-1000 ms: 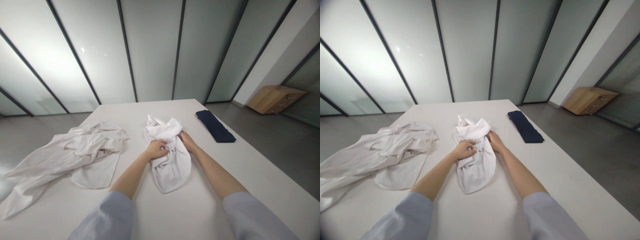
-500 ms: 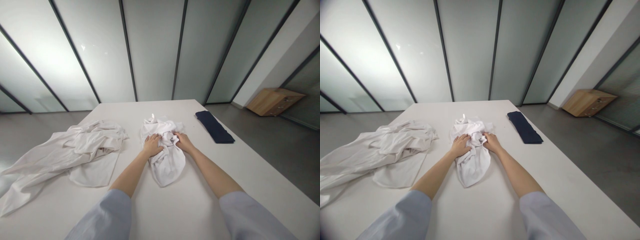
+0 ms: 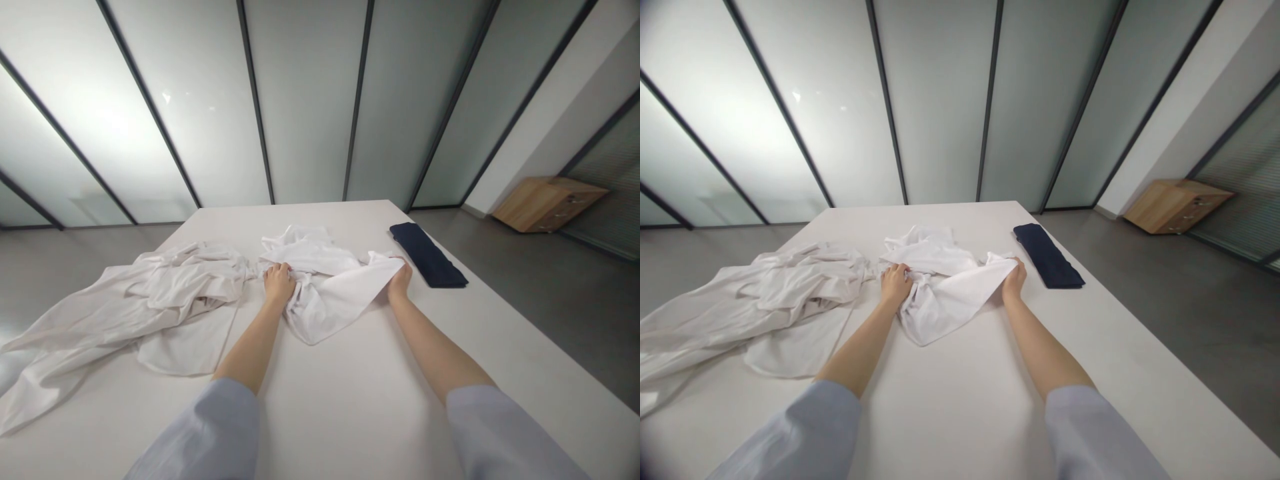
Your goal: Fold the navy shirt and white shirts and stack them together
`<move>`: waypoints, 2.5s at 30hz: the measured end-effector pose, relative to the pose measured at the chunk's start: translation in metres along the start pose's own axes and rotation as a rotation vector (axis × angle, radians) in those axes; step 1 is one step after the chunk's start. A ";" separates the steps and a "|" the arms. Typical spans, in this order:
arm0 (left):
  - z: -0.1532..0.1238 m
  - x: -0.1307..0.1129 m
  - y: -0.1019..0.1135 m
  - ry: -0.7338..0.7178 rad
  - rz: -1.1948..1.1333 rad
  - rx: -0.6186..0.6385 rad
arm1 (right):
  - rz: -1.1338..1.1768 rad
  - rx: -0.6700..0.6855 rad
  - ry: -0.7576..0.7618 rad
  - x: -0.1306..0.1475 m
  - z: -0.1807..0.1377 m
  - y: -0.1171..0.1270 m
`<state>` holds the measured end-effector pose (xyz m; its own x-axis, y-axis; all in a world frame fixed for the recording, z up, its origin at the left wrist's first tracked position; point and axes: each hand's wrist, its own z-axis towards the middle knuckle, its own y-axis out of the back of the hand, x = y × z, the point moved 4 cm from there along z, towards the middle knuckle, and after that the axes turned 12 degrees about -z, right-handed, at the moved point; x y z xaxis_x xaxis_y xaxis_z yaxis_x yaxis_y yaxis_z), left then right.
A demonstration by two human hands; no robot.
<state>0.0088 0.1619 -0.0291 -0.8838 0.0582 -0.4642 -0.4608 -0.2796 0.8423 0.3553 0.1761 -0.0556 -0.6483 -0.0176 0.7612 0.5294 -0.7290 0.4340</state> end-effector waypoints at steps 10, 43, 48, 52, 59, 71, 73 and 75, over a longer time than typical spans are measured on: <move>-0.011 -0.018 -0.019 -0.252 -0.082 0.191 | -0.261 0.702 0.582 0.035 -0.028 -0.044; -0.002 -0.002 -0.011 -0.028 -0.077 0.109 | -0.847 0.527 0.372 0.015 -0.011 -0.020; -0.003 -0.008 -0.014 -0.041 -0.110 0.182 | -0.887 0.573 0.399 0.025 -0.014 -0.020; -0.001 -0.004 -0.016 -0.005 -0.267 0.136 | -0.862 0.634 0.433 0.031 -0.016 -0.019; -0.001 0.002 -0.016 0.063 -0.314 0.007 | -0.801 0.680 0.454 0.035 -0.017 -0.018; 0.001 0.007 -0.008 0.163 -0.193 0.031 | 0.104 0.475 0.288 0.016 -0.005 -0.026; 0.001 0.004 -0.006 0.069 -0.214 -0.016 | 0.149 0.284 0.216 0.013 0.000 -0.017; 0.000 -0.001 -0.005 -0.043 -0.222 -0.060 | 0.090 0.105 0.233 0.015 0.002 -0.006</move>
<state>0.0121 0.1631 -0.0331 -0.7642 0.1649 -0.6235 -0.6401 -0.3118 0.7022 0.3435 0.1813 -0.0463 -0.6982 -0.2449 0.6727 0.6363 -0.6430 0.4263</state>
